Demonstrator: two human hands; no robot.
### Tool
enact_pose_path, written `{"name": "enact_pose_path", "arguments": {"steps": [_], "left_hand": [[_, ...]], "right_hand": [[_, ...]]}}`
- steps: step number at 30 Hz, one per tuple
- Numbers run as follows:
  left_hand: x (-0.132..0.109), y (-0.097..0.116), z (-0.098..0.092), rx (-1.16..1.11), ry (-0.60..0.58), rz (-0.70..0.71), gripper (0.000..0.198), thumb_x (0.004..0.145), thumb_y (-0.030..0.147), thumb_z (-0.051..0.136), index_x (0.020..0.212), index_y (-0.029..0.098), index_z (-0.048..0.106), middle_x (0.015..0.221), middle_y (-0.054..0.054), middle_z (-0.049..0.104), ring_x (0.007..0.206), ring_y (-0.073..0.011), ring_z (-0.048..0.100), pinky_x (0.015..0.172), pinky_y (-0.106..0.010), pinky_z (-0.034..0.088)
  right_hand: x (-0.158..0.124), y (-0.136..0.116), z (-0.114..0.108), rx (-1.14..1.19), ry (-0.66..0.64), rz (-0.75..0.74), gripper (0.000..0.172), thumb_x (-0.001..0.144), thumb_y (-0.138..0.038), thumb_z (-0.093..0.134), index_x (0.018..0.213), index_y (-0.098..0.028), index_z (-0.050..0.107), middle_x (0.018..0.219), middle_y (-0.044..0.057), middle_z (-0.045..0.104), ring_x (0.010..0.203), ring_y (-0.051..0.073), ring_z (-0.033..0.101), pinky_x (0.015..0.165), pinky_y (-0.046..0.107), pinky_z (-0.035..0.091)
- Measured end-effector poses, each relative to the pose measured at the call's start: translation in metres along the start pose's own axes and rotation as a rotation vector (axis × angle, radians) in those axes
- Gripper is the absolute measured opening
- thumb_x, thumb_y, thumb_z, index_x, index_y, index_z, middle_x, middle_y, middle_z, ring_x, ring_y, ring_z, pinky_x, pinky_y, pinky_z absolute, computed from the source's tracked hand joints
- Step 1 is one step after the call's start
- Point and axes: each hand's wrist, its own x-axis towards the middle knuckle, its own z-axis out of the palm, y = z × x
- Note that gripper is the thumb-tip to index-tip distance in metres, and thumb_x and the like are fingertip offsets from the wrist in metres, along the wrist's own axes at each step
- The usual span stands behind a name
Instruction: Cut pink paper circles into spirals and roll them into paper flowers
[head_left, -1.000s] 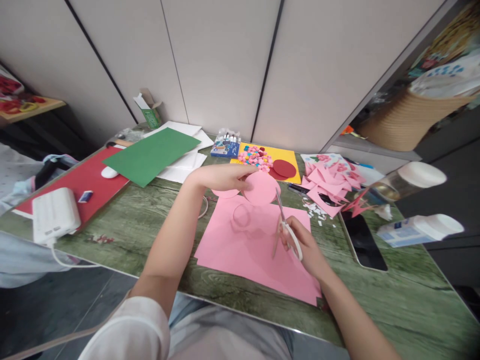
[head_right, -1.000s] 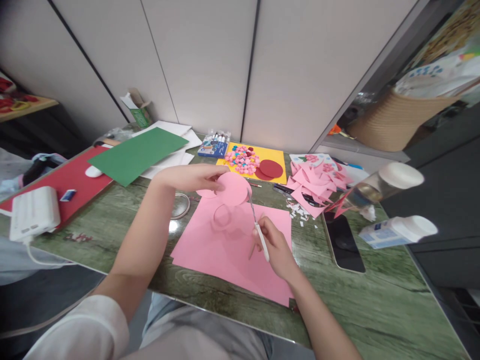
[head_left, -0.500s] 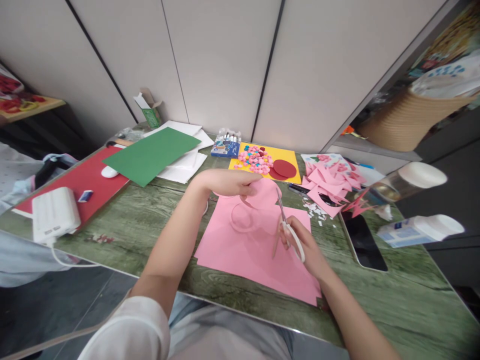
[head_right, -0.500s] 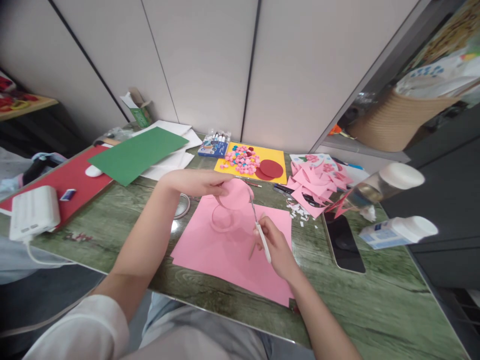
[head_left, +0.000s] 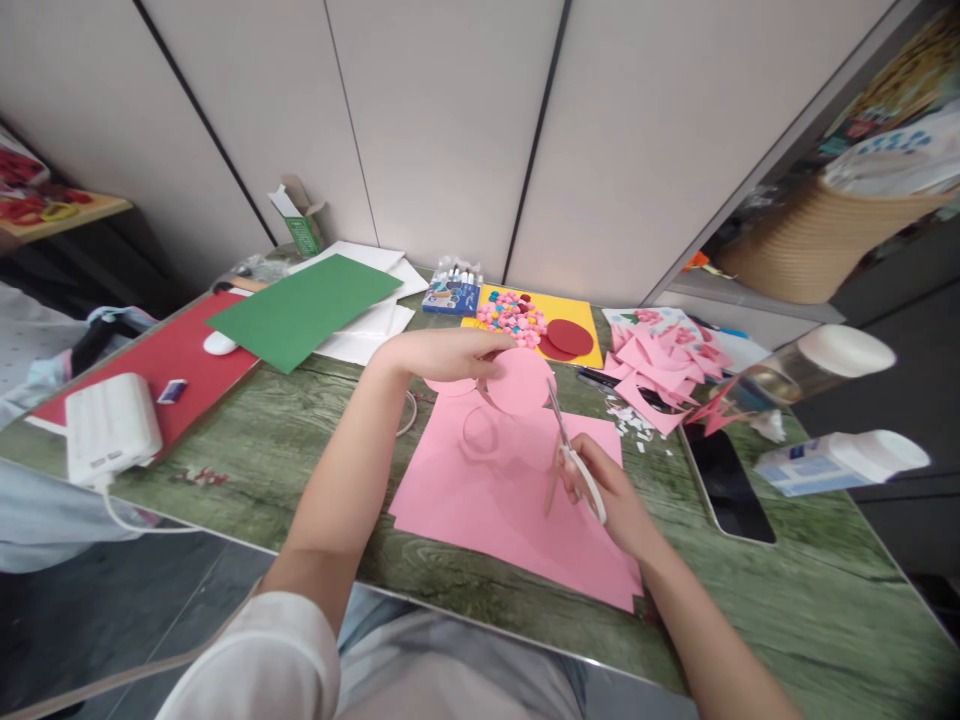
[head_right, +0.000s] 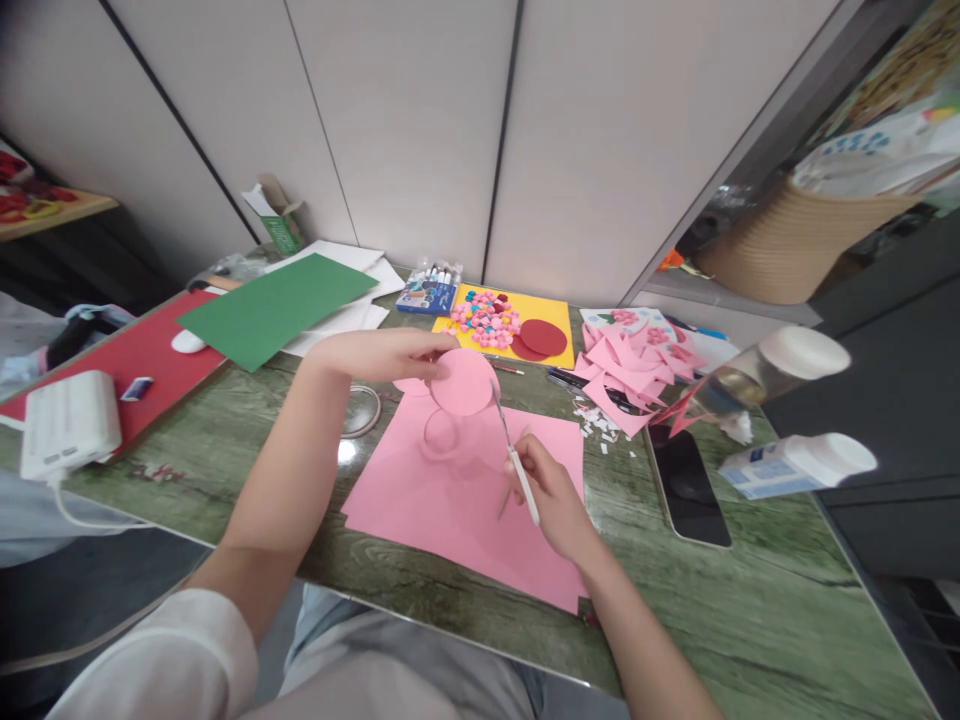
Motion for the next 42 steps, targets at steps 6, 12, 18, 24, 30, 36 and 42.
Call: {"name": "enact_pose_path", "arguments": {"steps": [6, 12, 18, 24, 30, 36, 42], "left_hand": [[0.0011, -0.0002, 0.0007, -0.009, 0.025, 0.002, 0.01, 0.081, 0.025, 0.039, 0.076, 0.018, 0.035, 0.074, 0.0, 0.039, 0.064, -0.01, 0.039, 0.057, -0.023, 0.031], [0.0048, 0.0027, 0.0044, 0.023, 0.014, -0.001, 0.013, 0.074, 0.024, 0.046, 0.083, 0.017, 0.04, 0.083, -0.002, 0.046, 0.07, -0.0111, 0.042, 0.059, -0.023, 0.032], [0.0056, 0.0083, 0.0069, -0.012, -0.08, -0.027, 0.029, 0.075, 0.024, 0.043, 0.103, 0.018, 0.044, 0.094, -0.003, 0.052, 0.078, -0.0128, 0.046, 0.065, -0.023, 0.035], [0.0051, 0.008, 0.0071, -0.004, -0.086, -0.009, 0.034, 0.074, 0.022, 0.043, 0.108, 0.017, 0.044, 0.095, -0.003, 0.053, 0.079, -0.0127, 0.046, 0.066, -0.023, 0.035], [0.0041, 0.0039, 0.0048, 0.031, -0.036, -0.012, 0.027, 0.076, 0.023, 0.044, 0.102, 0.016, 0.046, 0.086, -0.002, 0.051, 0.074, -0.0118, 0.046, 0.062, -0.023, 0.034], [0.0015, 0.0003, 0.0024, -0.032, -0.044, -0.003, 0.008, 0.079, 0.025, 0.041, 0.082, 0.017, 0.042, 0.082, -0.002, 0.05, 0.076, -0.0128, 0.053, 0.059, -0.022, 0.034], [0.001, 0.0018, 0.0014, -0.036, -0.044, -0.027, 0.008, 0.081, 0.024, 0.04, 0.079, 0.017, 0.04, 0.083, -0.002, 0.05, 0.077, -0.0126, 0.055, 0.06, -0.022, 0.036]], "right_hand": [[0.0007, -0.0007, 0.0001, -0.009, 0.002, -0.003, 0.019, 0.087, -0.038, 0.046, 0.078, -0.022, 0.041, 0.063, -0.005, 0.043, 0.054, 0.01, 0.042, 0.056, 0.025, 0.034], [0.0012, -0.002, -0.0008, -0.006, 0.009, -0.035, 0.018, 0.088, -0.038, 0.044, 0.08, -0.022, 0.041, 0.063, -0.005, 0.042, 0.053, 0.01, 0.042, 0.056, 0.026, 0.035], [0.0001, -0.0014, -0.0004, -0.004, 0.009, -0.063, 0.019, 0.089, -0.039, 0.042, 0.08, -0.022, 0.04, 0.064, -0.005, 0.042, 0.056, 0.011, 0.041, 0.058, 0.027, 0.035], [-0.0001, -0.001, -0.0007, -0.005, -0.004, -0.066, 0.018, 0.09, -0.037, 0.041, 0.081, -0.022, 0.04, 0.065, -0.005, 0.042, 0.057, 0.011, 0.04, 0.059, 0.027, 0.034], [0.0007, -0.0018, -0.0009, -0.019, -0.004, -0.055, 0.017, 0.09, -0.036, 0.042, 0.081, -0.022, 0.042, 0.063, -0.005, 0.043, 0.056, 0.01, 0.041, 0.058, 0.026, 0.034], [-0.0005, -0.0001, -0.0012, -0.005, -0.005, -0.036, 0.016, 0.088, -0.036, 0.045, 0.08, -0.022, 0.042, 0.063, -0.006, 0.043, 0.055, 0.01, 0.042, 0.056, 0.026, 0.035], [0.001, 0.0001, -0.0003, 0.008, -0.002, -0.026, 0.016, 0.088, -0.036, 0.046, 0.08, -0.022, 0.042, 0.064, -0.005, 0.042, 0.054, 0.01, 0.042, 0.056, 0.026, 0.035]]}}
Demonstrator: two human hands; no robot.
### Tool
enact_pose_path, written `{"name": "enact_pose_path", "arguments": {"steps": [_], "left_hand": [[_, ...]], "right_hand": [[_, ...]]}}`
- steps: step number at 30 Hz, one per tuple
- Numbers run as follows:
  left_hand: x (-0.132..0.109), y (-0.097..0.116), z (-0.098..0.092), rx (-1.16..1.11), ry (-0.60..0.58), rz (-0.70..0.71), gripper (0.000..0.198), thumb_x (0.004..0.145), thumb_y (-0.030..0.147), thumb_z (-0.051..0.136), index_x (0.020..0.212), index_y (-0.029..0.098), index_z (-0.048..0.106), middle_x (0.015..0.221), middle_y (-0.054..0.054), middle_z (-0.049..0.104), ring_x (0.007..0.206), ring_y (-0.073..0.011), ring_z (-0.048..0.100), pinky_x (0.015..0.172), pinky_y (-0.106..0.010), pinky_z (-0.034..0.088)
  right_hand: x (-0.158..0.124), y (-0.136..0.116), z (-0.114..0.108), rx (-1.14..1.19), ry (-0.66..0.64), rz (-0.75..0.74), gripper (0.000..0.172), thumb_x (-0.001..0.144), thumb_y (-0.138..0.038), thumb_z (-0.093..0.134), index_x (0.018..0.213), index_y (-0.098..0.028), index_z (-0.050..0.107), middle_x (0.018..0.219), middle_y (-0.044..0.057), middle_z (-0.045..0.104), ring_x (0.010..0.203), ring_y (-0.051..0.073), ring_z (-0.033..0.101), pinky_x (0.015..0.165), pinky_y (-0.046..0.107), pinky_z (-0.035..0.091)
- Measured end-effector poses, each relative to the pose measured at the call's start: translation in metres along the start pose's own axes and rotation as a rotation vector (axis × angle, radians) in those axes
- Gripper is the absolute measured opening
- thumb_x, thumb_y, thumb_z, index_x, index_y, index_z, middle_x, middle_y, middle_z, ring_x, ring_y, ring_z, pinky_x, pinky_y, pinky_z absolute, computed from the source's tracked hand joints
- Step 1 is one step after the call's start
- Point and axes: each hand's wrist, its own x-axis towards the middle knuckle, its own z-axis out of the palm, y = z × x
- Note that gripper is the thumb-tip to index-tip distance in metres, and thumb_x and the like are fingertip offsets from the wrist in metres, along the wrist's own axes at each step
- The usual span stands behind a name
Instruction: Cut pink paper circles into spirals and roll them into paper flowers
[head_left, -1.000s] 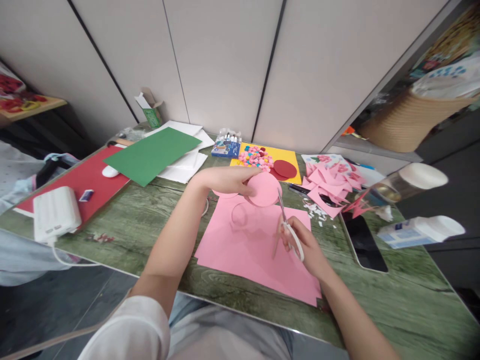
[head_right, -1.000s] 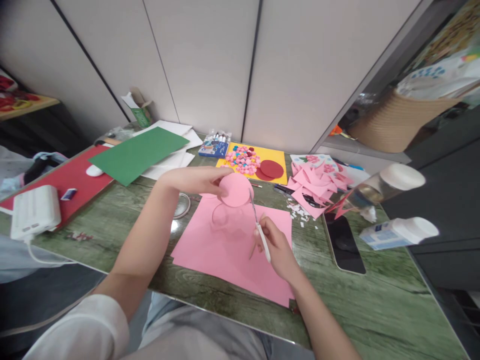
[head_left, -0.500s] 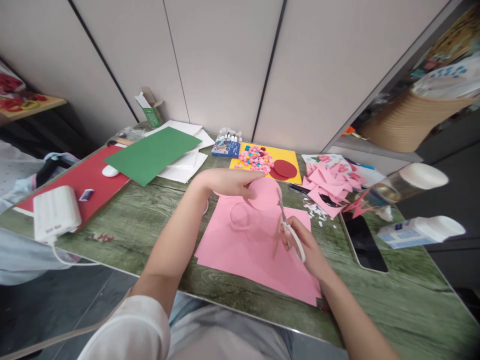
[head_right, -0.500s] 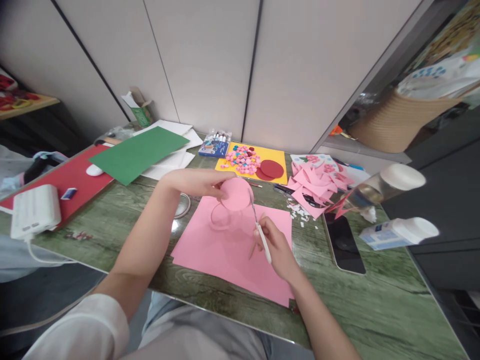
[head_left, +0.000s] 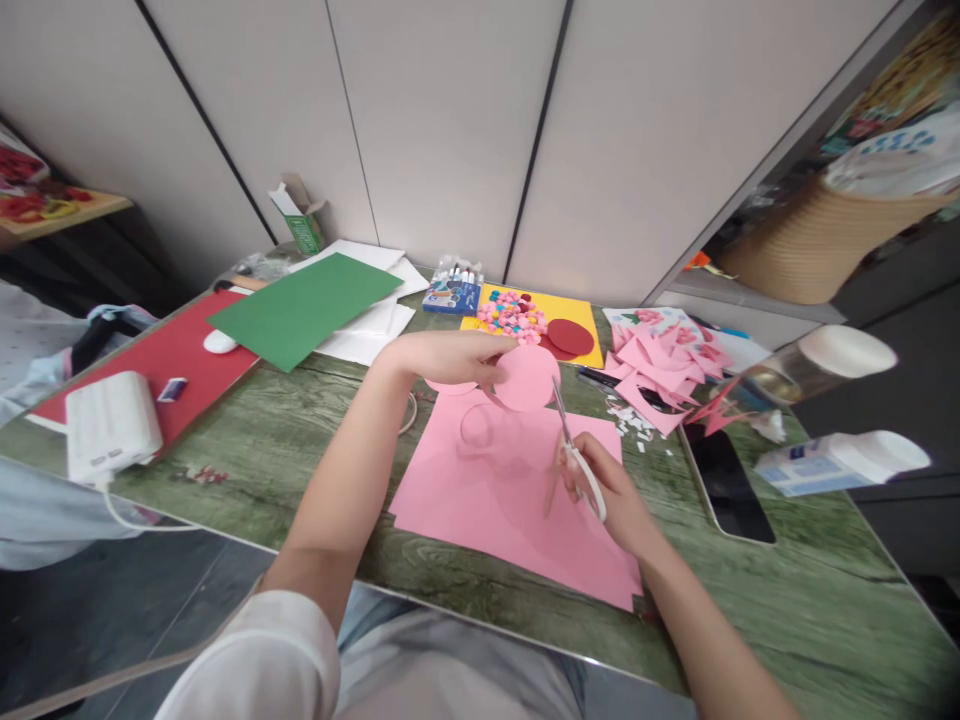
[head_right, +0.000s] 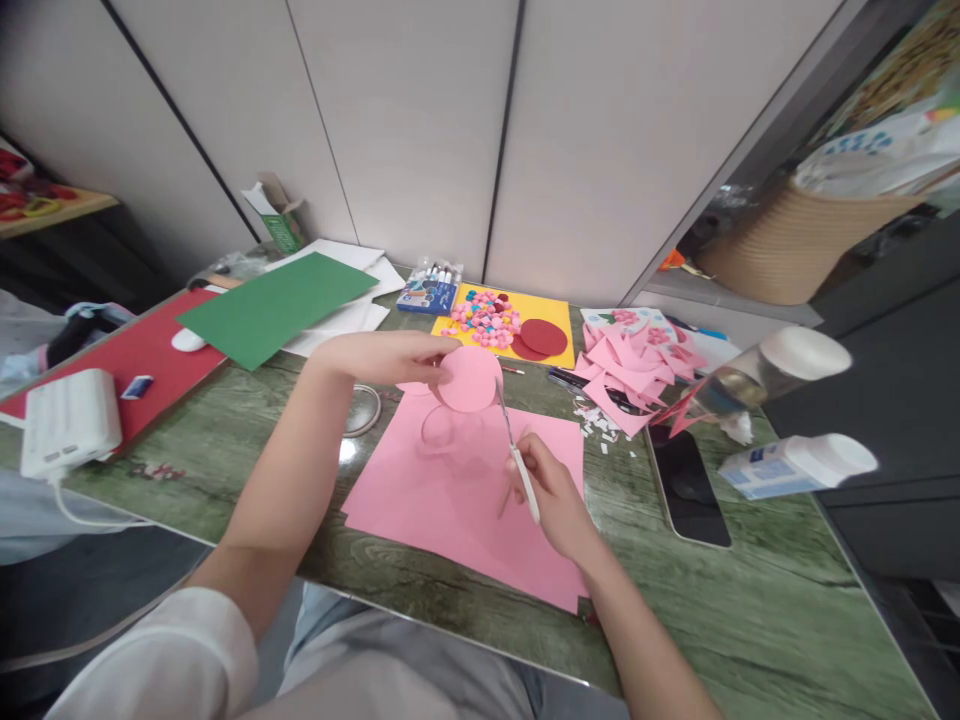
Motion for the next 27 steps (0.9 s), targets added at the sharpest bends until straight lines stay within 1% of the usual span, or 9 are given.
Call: {"name": "enact_pose_path", "arguments": {"steps": [2, 6, 8, 12, 14, 16, 19, 27], "left_hand": [[0.0013, 0.0004, 0.0013, -0.004, -0.023, -0.004, 0.009, 0.081, 0.024, 0.039, 0.083, 0.016, 0.043, 0.087, -0.003, 0.052, 0.079, -0.0125, 0.055, 0.062, -0.022, 0.037], [0.0055, 0.0014, 0.0053, 0.025, -0.056, 0.007, 0.021, 0.081, 0.024, 0.039, 0.099, 0.016, 0.046, 0.095, -0.004, 0.056, 0.08, -0.0126, 0.054, 0.066, -0.022, 0.037], [0.0072, 0.0019, 0.0068, 0.034, -0.057, 0.021, 0.023, 0.08, 0.023, 0.039, 0.101, 0.016, 0.046, 0.095, -0.004, 0.057, 0.081, -0.013, 0.054, 0.068, -0.023, 0.037], [0.0084, 0.0014, 0.0072, 0.03, -0.063, 0.033, 0.018, 0.08, 0.023, 0.038, 0.094, 0.015, 0.046, 0.089, -0.005, 0.056, 0.078, -0.0133, 0.053, 0.066, -0.024, 0.037], [0.008, 0.0005, 0.0067, 0.011, -0.065, 0.029, 0.016, 0.081, 0.024, 0.038, 0.092, 0.016, 0.045, 0.089, -0.005, 0.055, 0.078, -0.0133, 0.053, 0.064, -0.023, 0.037], [0.0073, -0.0002, 0.006, 0.002, -0.057, 0.03, 0.015, 0.081, 0.024, 0.039, 0.091, 0.016, 0.045, 0.09, -0.004, 0.055, 0.079, -0.0131, 0.053, 0.064, -0.023, 0.036], [0.006, -0.0009, 0.0047, 0.021, -0.043, 0.033, 0.011, 0.081, 0.024, 0.039, 0.087, 0.017, 0.044, 0.084, -0.003, 0.054, 0.077, -0.0129, 0.052, 0.062, -0.023, 0.035], [0.0024, -0.0015, 0.0012, -0.012, -0.013, 0.023, 0.009, 0.082, 0.026, 0.038, 0.08, 0.017, 0.041, 0.081, -0.003, 0.049, 0.077, -0.0137, 0.053, 0.062, -0.023, 0.036]], "right_hand": [[0.0, -0.0018, 0.0006, 0.004, 0.0, -0.009, 0.016, 0.088, -0.036, 0.045, 0.08, -0.022, 0.042, 0.064, -0.006, 0.042, 0.054, 0.01, 0.042, 0.056, 0.026, 0.035], [-0.0007, -0.0048, 0.0012, -0.005, 0.013, -0.025, 0.018, 0.089, -0.037, 0.042, 0.079, -0.022, 0.041, 0.064, -0.005, 0.042, 0.055, 0.01, 0.042, 0.058, 0.026, 0.035], [-0.001, -0.0052, 0.0013, -0.014, 0.025, -0.034, 0.019, 0.09, -0.038, 0.042, 0.079, -0.022, 0.041, 0.064, -0.005, 0.042, 0.057, 0.011, 0.042, 0.059, 0.026, 0.035], [-0.0012, -0.0044, 0.002, -0.041, 0.038, -0.04, 0.02, 0.09, -0.039, 0.04, 0.08, -0.022, 0.041, 0.065, -0.004, 0.042, 0.058, 0.011, 0.041, 0.059, 0.027, 0.036], [-0.0012, -0.0039, 0.0027, -0.047, 0.039, -0.034, 0.02, 0.09, -0.039, 0.04, 0.08, -0.022, 0.041, 0.065, -0.004, 0.043, 0.058, 0.012, 0.042, 0.059, 0.027, 0.036], [-0.0012, -0.0035, 0.0032, -0.047, 0.039, -0.026, 0.02, 0.09, -0.04, 0.04, 0.08, -0.022, 0.04, 0.064, -0.004, 0.043, 0.058, 0.012, 0.042, 0.058, 0.027, 0.037], [-0.0011, -0.0027, 0.0032, -0.042, 0.038, -0.02, 0.02, 0.09, -0.04, 0.04, 0.081, -0.022, 0.041, 0.063, -0.004, 0.043, 0.057, 0.012, 0.041, 0.057, 0.027, 0.037], [0.0001, 0.0, 0.0022, -0.017, 0.022, -0.004, 0.019, 0.088, -0.039, 0.043, 0.081, -0.022, 0.043, 0.063, -0.005, 0.043, 0.055, 0.01, 0.042, 0.056, 0.025, 0.036]]}}
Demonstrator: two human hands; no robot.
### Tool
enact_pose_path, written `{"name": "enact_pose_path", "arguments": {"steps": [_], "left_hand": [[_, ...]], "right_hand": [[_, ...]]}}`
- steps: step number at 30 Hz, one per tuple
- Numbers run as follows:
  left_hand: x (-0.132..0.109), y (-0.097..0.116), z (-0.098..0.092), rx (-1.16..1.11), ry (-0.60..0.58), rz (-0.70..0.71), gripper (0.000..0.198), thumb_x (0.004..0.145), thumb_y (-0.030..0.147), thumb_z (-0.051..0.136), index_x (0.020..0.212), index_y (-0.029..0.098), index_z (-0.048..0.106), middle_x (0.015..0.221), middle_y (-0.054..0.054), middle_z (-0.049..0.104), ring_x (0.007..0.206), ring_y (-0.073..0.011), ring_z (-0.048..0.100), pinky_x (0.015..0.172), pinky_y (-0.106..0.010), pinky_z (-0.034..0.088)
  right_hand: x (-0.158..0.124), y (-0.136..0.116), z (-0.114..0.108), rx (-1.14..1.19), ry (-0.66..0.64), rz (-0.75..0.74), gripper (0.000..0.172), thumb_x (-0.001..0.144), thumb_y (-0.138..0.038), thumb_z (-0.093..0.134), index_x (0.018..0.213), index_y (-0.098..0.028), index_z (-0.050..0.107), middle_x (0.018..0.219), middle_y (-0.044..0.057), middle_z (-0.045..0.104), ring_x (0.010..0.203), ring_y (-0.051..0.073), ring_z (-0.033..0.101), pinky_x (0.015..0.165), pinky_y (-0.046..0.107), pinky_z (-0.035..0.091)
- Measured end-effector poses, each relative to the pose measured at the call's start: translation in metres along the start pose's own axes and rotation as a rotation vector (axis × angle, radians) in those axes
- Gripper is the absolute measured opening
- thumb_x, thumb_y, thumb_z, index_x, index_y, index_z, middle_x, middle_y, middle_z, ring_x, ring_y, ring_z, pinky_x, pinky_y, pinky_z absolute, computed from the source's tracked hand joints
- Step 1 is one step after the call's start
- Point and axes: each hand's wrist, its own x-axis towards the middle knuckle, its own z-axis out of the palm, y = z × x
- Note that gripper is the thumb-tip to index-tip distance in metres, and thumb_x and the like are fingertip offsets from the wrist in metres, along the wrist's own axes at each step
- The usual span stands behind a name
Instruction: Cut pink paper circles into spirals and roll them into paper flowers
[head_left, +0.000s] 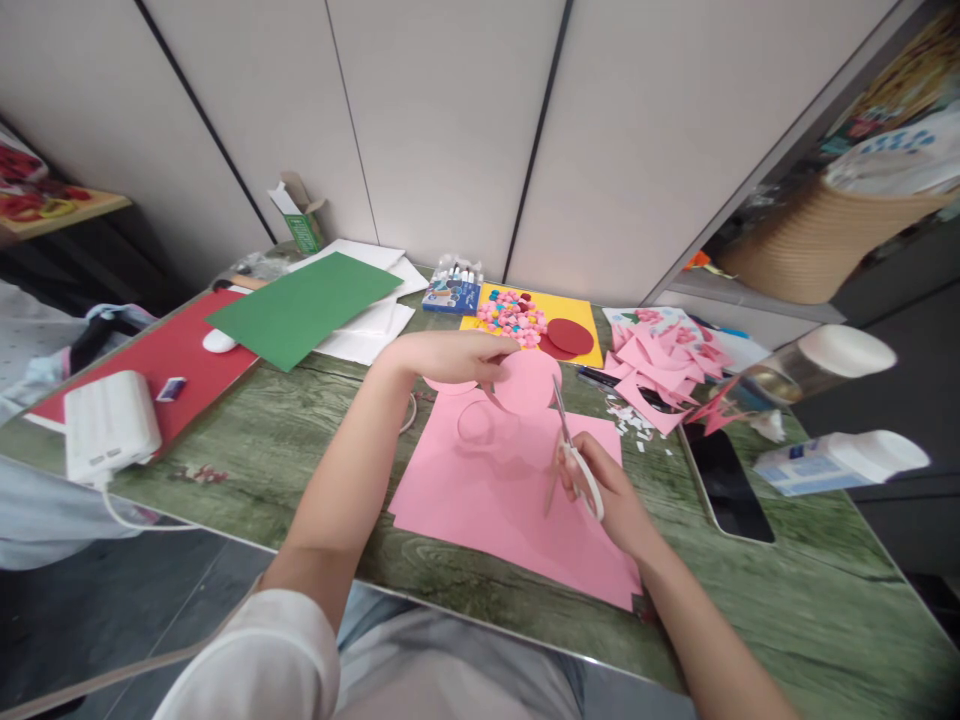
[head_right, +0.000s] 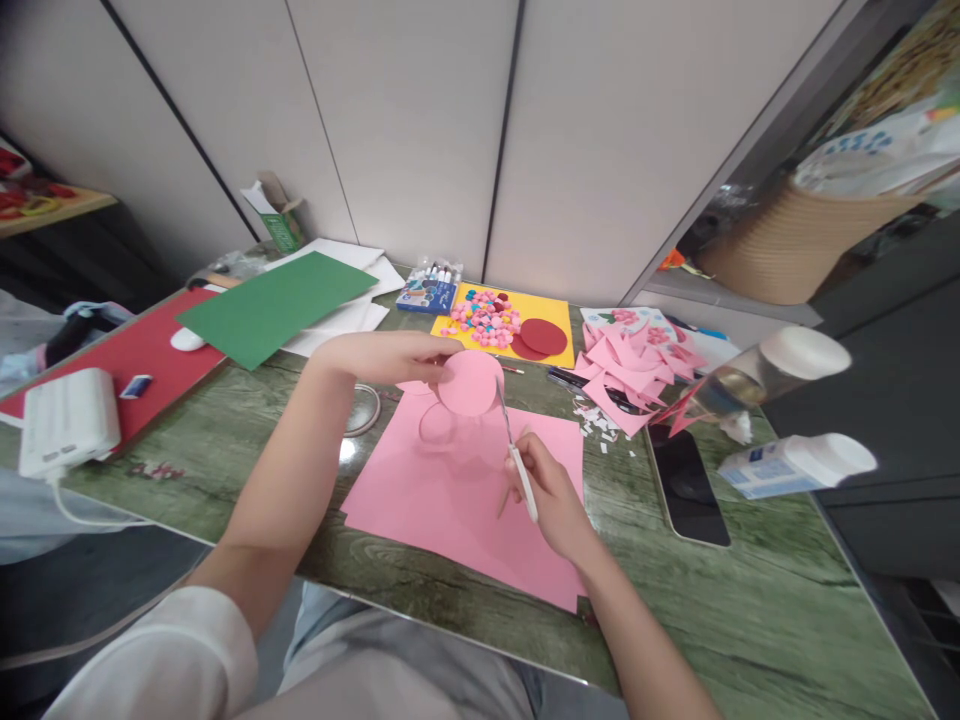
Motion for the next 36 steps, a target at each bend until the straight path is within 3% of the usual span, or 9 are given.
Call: {"name": "enact_pose_path", "arguments": {"steps": [13, 26, 36], "left_hand": [[0.0055, 0.0062, 0.0058, 0.025, -0.068, 0.02, 0.033, 0.081, 0.02, 0.037, 0.112, 0.017, 0.047, 0.105, -0.006, 0.056, 0.09, -0.0141, 0.051, 0.074, -0.024, 0.039], [0.0019, -0.0021, 0.002, -0.021, -0.011, -0.001, 0.018, 0.084, 0.029, 0.036, 0.088, 0.016, 0.048, 0.085, -0.003, 0.051, 0.077, -0.0135, 0.052, 0.064, -0.024, 0.035], [0.0045, -0.0006, 0.0017, -0.013, 0.099, 0.013, 0.017, 0.083, 0.032, 0.035, 0.076, 0.017, 0.041, 0.075, -0.001, 0.042, 0.067, -0.0117, 0.042, 0.059, -0.025, 0.031]], "right_hand": [[-0.001, -0.0011, 0.0, -0.013, 0.013, -0.026, 0.021, 0.088, -0.042, 0.042, 0.081, -0.022, 0.041, 0.067, -0.003, 0.044, 0.058, 0.012, 0.042, 0.058, 0.027, 0.038], [-0.0011, -0.0007, -0.0008, -0.015, -0.003, 0.0, 0.02, 0.088, -0.04, 0.043, 0.081, -0.022, 0.041, 0.064, -0.005, 0.043, 0.055, 0.011, 0.041, 0.057, 0.026, 0.036], [-0.0006, -0.0028, -0.0007, -0.009, 0.002, -0.004, 0.021, 0.088, -0.042, 0.044, 0.08, -0.023, 0.041, 0.062, -0.005, 0.044, 0.054, 0.011, 0.043, 0.056, 0.026, 0.036]]}}
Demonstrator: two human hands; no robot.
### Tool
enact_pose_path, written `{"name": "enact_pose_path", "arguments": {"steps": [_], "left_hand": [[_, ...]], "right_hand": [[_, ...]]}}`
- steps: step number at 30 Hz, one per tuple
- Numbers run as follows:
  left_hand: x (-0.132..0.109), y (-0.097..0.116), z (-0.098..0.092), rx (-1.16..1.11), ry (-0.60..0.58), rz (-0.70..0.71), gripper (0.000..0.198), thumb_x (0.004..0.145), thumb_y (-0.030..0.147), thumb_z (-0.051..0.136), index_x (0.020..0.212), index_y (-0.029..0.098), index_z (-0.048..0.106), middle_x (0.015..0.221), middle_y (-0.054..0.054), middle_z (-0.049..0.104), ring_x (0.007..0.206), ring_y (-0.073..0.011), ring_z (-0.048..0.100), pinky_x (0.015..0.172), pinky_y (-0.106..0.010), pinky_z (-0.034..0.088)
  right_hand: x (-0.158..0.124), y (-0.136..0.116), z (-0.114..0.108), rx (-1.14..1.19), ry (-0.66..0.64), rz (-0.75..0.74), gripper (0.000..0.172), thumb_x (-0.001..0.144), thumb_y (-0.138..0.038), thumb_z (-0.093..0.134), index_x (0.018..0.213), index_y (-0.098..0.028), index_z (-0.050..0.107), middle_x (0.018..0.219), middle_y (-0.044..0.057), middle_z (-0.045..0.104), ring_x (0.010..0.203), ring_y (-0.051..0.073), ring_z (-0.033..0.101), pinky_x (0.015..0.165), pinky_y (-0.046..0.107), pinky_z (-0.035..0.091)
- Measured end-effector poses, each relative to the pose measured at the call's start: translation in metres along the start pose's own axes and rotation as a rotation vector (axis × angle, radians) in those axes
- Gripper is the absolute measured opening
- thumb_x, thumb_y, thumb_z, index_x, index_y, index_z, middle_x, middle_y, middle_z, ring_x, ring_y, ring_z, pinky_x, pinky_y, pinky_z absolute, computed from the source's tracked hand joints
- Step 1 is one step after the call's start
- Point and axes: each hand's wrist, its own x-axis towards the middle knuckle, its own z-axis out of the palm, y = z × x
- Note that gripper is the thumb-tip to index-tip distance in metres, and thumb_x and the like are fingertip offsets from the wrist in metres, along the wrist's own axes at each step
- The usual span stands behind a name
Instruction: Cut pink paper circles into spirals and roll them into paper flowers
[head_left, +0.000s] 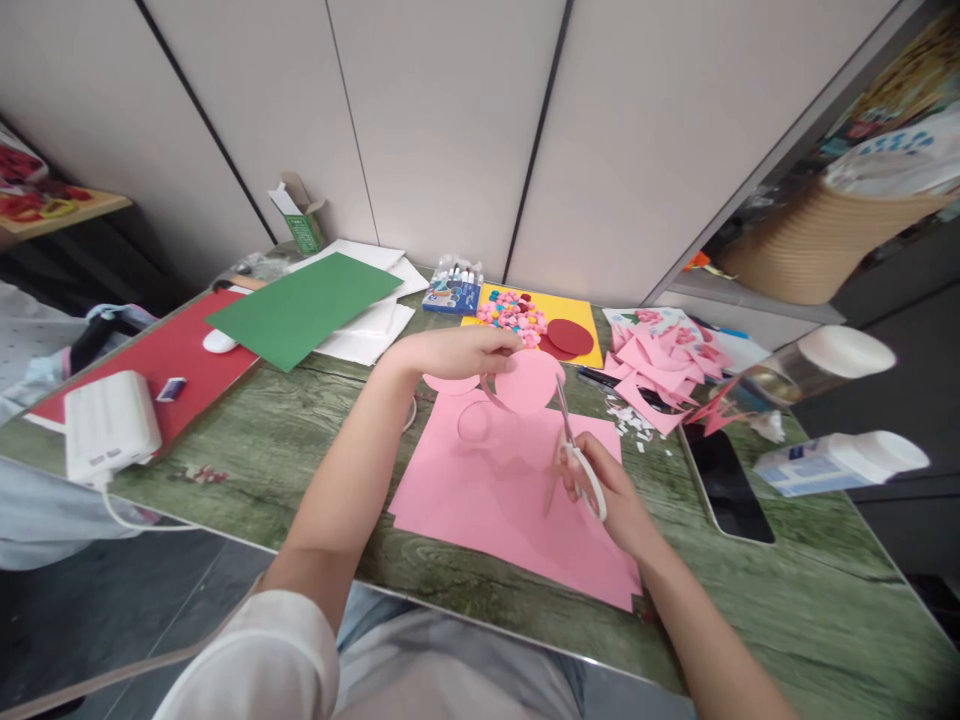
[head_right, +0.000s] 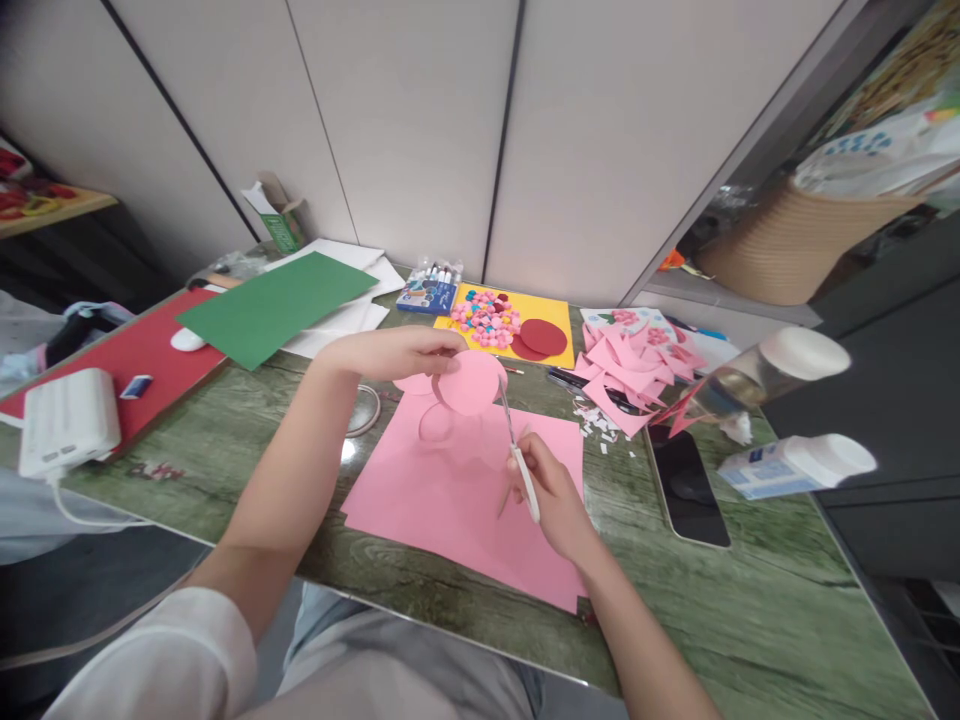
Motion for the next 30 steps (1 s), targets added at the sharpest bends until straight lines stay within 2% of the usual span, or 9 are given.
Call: {"name": "enact_pose_path", "arguments": {"steps": [3, 8, 13, 21, 24, 30], "left_hand": [[0.005, 0.004, 0.004, 0.018, 0.026, -0.003, 0.013, 0.08, 0.031, 0.04, 0.079, 0.017, 0.04, 0.078, -0.002, 0.043, 0.067, -0.0116, 0.041, 0.058, -0.025, 0.031], [0.007, 0.008, 0.009, 0.015, -0.031, -0.009, 0.012, 0.074, 0.023, 0.043, 0.084, 0.017, 0.042, 0.086, -0.003, 0.048, 0.073, -0.0126, 0.044, 0.06, -0.024, 0.033], [0.005, 0.009, 0.008, 0.085, -0.091, -0.003, 0.02, 0.075, 0.025, 0.043, 0.093, 0.017, 0.045, 0.088, -0.003, 0.052, 0.077, -0.0141, 0.046, 0.066, -0.026, 0.035], [0.001, 0.009, 0.006, 0.072, -0.14, -0.026, 0.037, 0.075, 0.025, 0.043, 0.111, 0.019, 0.044, 0.099, -0.003, 0.056, 0.082, -0.014, 0.048, 0.069, -0.024, 0.036], [-0.001, 0.009, 0.003, 0.107, -0.114, -0.02, 0.034, 0.075, 0.025, 0.043, 0.109, 0.018, 0.045, 0.097, -0.003, 0.055, 0.081, -0.0134, 0.047, 0.067, -0.024, 0.035], [-0.003, 0.004, -0.002, 0.11, -0.095, 0.0, 0.018, 0.078, 0.025, 0.041, 0.092, 0.016, 0.047, 0.083, -0.003, 0.051, 0.072, -0.0119, 0.045, 0.061, -0.023, 0.033]], "right_hand": [[0.0, 0.001, 0.0, 0.014, 0.037, -0.024, 0.021, 0.088, -0.04, 0.043, 0.078, -0.023, 0.041, 0.061, -0.005, 0.043, 0.054, 0.011, 0.041, 0.055, 0.026, 0.036], [-0.001, -0.001, 0.0, 0.019, 0.053, -0.031, 0.021, 0.088, -0.039, 0.043, 0.075, -0.023, 0.039, 0.062, -0.004, 0.044, 0.057, 0.012, 0.041, 0.055, 0.025, 0.036], [-0.001, -0.004, 0.0, -0.003, 0.023, -0.032, 0.019, 0.09, -0.038, 0.041, 0.078, -0.023, 0.04, 0.065, -0.003, 0.044, 0.06, 0.013, 0.042, 0.058, 0.027, 0.036], [-0.001, 0.003, -0.001, -0.014, 0.009, -0.036, 0.019, 0.09, -0.039, 0.04, 0.081, -0.022, 0.04, 0.064, -0.004, 0.042, 0.059, 0.012, 0.041, 0.06, 0.027, 0.035], [-0.001, 0.003, 0.0, -0.008, 0.003, -0.042, 0.019, 0.09, -0.039, 0.04, 0.081, -0.022, 0.04, 0.063, -0.005, 0.041, 0.058, 0.011, 0.041, 0.06, 0.027, 0.035], [-0.001, 0.001, -0.001, -0.001, -0.011, -0.018, 0.018, 0.09, -0.038, 0.042, 0.081, -0.022, 0.042, 0.063, -0.005, 0.043, 0.056, 0.01, 0.041, 0.058, 0.027, 0.035]]}}
